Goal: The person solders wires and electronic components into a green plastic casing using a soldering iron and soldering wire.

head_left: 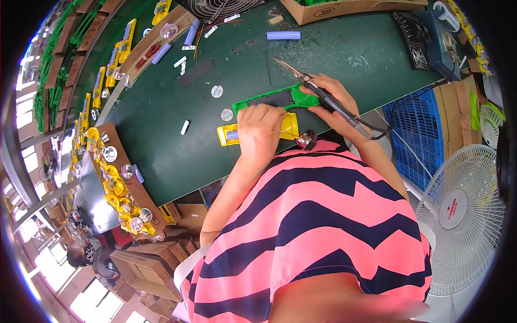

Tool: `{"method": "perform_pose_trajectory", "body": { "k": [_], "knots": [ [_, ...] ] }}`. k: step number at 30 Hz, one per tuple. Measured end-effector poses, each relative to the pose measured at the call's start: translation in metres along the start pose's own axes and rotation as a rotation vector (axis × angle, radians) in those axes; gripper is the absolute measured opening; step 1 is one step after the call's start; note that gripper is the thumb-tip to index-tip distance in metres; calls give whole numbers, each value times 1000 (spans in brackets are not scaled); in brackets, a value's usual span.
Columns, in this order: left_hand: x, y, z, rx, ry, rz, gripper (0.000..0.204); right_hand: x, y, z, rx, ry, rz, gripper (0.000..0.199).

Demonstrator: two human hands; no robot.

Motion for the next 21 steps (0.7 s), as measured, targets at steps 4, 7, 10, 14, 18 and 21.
{"method": "perform_pose_trajectory", "body": {
  "k": [4,7,10,14,18,21],
  "knots": [
    [-6,-11,-1,-63,-168,-115,4,1,-7,8,-109,-162,6,50],
    [-9,-14,-2,-173,-192,-193,5,0,-10,2,-48,-86,-106,39],
    [-11,-17,-7,-219,-133,-243,6,1,-10,-20,0,22,-204,32],
    [-17,-18,-8,-251,-72,-252,6,0,-1,-23,96,-636,138,21],
    [-17,-23,-9,-297,-84,-254,6,9,-5,-21,77,-780,335,17],
    [-17,-24,-7,-339,-204,-235,7,15,-7,-15,55,-772,330,18]
  ]
}}
Point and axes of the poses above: each hand's wrist, its own y-axis away from the middle knuckle, its own z-axis out of the palm, x = y × z, the point moved 1 cm from there along -y, towards the middle knuckle, and after that the axes turned 12 degrees about -x, right-handed, at the moved point
